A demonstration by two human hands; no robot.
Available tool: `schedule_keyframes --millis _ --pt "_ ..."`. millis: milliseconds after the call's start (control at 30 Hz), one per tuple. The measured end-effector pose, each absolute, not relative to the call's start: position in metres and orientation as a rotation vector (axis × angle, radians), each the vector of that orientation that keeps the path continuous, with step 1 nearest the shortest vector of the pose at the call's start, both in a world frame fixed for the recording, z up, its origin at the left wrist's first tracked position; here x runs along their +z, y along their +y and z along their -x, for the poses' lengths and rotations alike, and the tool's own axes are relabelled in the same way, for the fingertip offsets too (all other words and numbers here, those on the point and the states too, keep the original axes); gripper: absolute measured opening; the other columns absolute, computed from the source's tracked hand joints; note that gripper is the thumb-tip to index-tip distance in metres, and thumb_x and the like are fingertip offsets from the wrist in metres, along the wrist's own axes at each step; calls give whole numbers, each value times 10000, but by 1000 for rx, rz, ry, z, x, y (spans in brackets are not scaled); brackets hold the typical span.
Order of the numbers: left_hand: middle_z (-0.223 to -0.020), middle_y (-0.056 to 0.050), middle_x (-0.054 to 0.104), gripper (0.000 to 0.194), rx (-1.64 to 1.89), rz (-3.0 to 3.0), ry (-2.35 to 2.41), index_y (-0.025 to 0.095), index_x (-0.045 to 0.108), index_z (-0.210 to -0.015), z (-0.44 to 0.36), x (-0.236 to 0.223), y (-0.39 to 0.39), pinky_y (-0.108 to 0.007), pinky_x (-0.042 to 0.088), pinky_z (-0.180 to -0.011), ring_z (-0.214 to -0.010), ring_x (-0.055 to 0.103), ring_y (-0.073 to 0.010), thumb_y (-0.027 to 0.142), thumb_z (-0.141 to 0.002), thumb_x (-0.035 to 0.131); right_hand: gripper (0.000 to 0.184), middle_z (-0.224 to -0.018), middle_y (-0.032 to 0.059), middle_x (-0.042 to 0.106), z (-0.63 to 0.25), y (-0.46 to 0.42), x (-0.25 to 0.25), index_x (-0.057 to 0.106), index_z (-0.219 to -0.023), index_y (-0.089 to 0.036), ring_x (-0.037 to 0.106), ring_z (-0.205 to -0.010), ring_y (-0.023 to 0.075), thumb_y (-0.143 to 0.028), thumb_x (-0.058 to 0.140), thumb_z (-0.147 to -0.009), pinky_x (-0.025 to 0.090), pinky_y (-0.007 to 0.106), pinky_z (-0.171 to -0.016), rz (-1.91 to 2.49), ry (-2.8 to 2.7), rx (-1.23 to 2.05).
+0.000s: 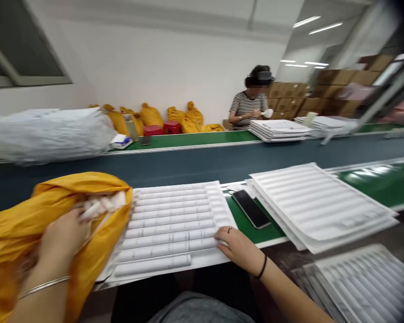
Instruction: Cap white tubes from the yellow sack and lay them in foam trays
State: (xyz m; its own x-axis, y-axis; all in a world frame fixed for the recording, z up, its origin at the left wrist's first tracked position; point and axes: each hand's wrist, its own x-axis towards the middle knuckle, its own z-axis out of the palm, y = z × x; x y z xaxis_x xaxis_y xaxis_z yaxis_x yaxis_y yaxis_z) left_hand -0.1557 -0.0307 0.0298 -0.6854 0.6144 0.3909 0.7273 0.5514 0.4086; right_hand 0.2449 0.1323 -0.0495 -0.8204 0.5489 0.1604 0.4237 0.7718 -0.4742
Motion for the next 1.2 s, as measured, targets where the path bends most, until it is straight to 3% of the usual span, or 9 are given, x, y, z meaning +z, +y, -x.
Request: schedule_keyframes --millis 67,167,333,467,567,667,767,967,1200 --pt "-876 39 643 481 -995 1218 -2473 86 634 -1060 155 28 -36 -382 462 -883 -979 620 -238 467 -864 416 297 -987 87 614 -237 129 -55 632 -1020 -170 595 -936 215 -51 540 -764 490 343 -857 843 -2768 596" --pt "-1071 -56 650 388 -1320 1374 -2266 137 610 -1079 133 21 -36 -350 439 -963 -1037 603 -230 433 -843 527 291 -959 88 593 -234 131 -51 616 -924 -161 585 -902 222 -7 485 -714 488 351 -815 877 -2798 539" --pt "-1121 -97 646 244 -2038 1522 -2034 191 598 -1028 67 9 -24 -385 433 -1006 -1103 585 -239 314 -821 640 189 -915 80 624 -235 129 -23 579 -948 -173 594 -833 224 -129 504 -780 491 370 -757 858 -2562 581" --pt "-1010 -54 690 534 -2942 1255 -1752 284 440 -1233 7 5 -8 -350 509 -884 -1021 631 -199 286 -775 714 262 -1039 82 639 -225 109 -9 564 -1118 -200 629 -871 191 -288 516 -875 517 335 -795 714 -2216 1012" --pt "-961 -29 691 635 -3213 1166 -1702 300 417 -1248 -25 3 1 -284 521 -830 -947 646 -155 241 -720 765 269 -985 68 649 -214 95 -9 539 -1157 -200 658 -784 156 -315 492 -919 551 298 -724 552 -1951 1380" --pt "-930 -18 682 362 -2999 1342 -1902 216 570 -940 -32 2 2 -233 521 -783 -895 643 -144 233 -663 802 250 -910 47 654 -212 94 -5 553 -1157 -209 650 -715 134 -287 512 -923 556 268 -659 483 -1820 1402" --pt "-896 -28 676 259 -2473 1634 -2204 189 609 -835 -25 4 -3 -244 523 -740 -867 641 -170 285 -674 788 266 -1067 67 638 -221 103 7 589 -1167 -244 627 -963 174 -206 535 -910 529 315 -840 427 -1967 1110" --pt "-1035 -22 683 286 -1633 2302 -2279 240 612 -1098 -20 13 -9 -281 505 -839 -945 638 -181 339 -830 627 360 -1179 77 590 -235 116 17 546 -1247 -249 547 -1125 173 -124 484 -915 460 313 -964 271 -2310 782" --pt "-988 -24 671 277 -1444 2325 -2025 228 558 -1150 -28 10 -13 -248 510 -789 -895 636 -152 286 -880 575 288 -1024 55 642 -233 112 9 530 -1212 -223 600 -849 137 -233 517 -925 499 258 -778 347 -2298 785"
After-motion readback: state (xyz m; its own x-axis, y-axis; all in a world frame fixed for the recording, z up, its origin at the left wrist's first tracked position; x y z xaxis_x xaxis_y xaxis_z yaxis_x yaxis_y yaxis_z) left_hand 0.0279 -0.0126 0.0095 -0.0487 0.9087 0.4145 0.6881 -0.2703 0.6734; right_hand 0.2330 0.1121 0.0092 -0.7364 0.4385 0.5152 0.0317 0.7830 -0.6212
